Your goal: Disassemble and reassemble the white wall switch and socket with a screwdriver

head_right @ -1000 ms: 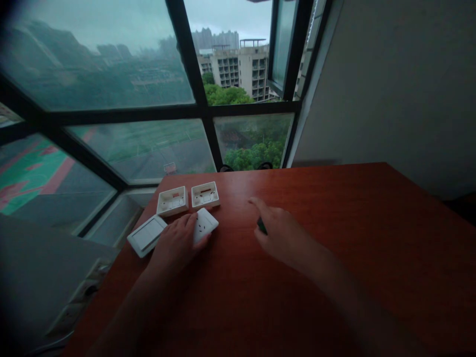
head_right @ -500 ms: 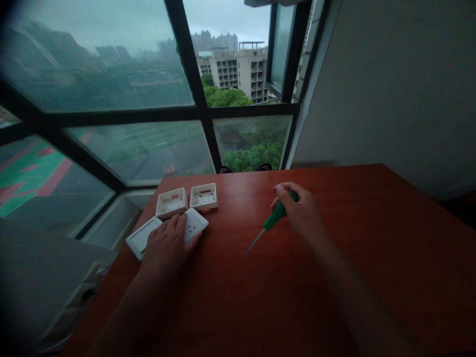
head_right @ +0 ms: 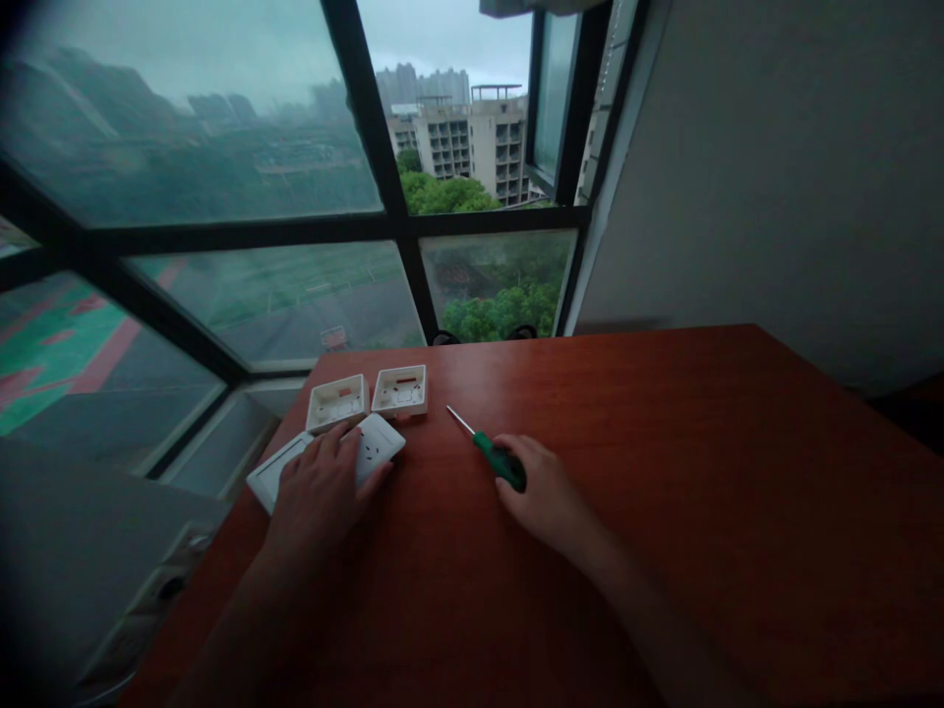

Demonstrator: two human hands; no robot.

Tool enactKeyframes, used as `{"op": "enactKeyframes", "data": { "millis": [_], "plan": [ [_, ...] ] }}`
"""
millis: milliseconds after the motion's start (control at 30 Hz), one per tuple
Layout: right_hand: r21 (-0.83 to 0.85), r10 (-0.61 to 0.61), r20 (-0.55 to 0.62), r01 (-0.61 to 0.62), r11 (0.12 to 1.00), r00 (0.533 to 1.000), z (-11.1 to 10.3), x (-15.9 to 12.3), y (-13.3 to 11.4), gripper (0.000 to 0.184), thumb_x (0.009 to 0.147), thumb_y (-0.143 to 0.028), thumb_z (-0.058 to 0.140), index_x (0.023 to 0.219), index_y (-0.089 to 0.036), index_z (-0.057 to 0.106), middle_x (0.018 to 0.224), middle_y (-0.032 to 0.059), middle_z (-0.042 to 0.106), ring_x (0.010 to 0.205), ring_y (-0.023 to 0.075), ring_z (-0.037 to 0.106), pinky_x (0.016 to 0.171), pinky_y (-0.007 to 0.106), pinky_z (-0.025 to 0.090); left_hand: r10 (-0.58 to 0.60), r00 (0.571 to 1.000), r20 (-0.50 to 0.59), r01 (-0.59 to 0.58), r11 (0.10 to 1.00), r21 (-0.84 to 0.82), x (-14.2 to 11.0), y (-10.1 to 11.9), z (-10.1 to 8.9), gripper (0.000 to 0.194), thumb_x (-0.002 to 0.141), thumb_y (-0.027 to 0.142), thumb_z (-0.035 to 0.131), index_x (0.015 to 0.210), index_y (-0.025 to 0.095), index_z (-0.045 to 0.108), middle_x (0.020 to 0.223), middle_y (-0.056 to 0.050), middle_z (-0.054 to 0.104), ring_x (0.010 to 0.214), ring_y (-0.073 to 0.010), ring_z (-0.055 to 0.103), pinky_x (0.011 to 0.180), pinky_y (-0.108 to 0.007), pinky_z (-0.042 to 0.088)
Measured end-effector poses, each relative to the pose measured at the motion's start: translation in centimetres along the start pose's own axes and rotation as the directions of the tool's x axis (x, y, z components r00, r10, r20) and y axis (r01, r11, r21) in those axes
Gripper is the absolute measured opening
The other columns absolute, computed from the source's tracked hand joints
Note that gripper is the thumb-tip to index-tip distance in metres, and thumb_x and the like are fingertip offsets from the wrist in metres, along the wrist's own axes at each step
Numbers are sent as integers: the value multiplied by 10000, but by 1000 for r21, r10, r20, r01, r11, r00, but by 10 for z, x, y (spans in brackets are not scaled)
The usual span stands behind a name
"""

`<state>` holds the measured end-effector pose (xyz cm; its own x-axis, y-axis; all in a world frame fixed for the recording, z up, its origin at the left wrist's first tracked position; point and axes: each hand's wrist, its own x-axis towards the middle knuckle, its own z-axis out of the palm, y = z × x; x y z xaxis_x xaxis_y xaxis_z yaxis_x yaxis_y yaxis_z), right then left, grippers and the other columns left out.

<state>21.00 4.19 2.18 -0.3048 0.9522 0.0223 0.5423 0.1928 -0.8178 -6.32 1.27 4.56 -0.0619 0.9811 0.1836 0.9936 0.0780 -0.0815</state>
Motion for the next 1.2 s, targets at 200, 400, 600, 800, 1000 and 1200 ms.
{"op": "enactKeyframes", "data": {
  "millis": [200,400,600,800,1000,1200],
  "plan": [
    [-73,-81,-19,79,994,997,55,19,-18,487,761,-166,609,1244,-202,558,1232,111,581,1140,256,544,1012,417,413,243,961,-129,-271,918,-291,-20,27,-6,222,960,303,433,976,186,620,1029,-93,673,920,-244,625,805,-363,475],
    [17,-156,-37,156,988,987,83,45,-26,521,743,-169,641,1252,-190,532,1278,123,562,1174,238,535,1020,402,424,471,879,-70,-449,773,-448,-44,58,4,265,967,262,397,780,202,575,825,-46,663,711,-183,612,645,-308,444],
    [134,-151,-80,161,978,985,77,34,-10,432,786,-88,520,1205,-183,560,1148,100,665,989,178,653,862,317,527,523,852,-24,-469,742,-479,-47,67,6,165,927,212,446,818,206,569,850,-32,650,741,-184,605,655,-304,450],
    [122,-76,-161,97,988,984,47,11,4,152,881,-227,486,889,-189,633,782,34,696,717,164,651,671,277,493,556,824,109,-465,773,-432,-35,89,-5,115,860,179,505,941,207,582,951,-49,652,855,-221,607,710,-318,473],
    [39,-44,-244,55,998,969,38,3,17,310,930,-311,419,654,-207,516,604,-8,562,573,141,537,550,267,368,503,859,96,-412,791,-453,-8,115,11,169,904,228,446,929,192,608,889,-63,675,774,-229,633,671,-327,463],
    [-56,-85,-247,73,996,965,44,6,24,299,936,-292,471,655,-196,513,609,-32,546,568,118,523,563,262,376,473,880,51,-383,769,-512,3,114,39,178,914,250,448,900,193,616,912,-56,684,814,-210,639,707,-295,457]
  ]
}}
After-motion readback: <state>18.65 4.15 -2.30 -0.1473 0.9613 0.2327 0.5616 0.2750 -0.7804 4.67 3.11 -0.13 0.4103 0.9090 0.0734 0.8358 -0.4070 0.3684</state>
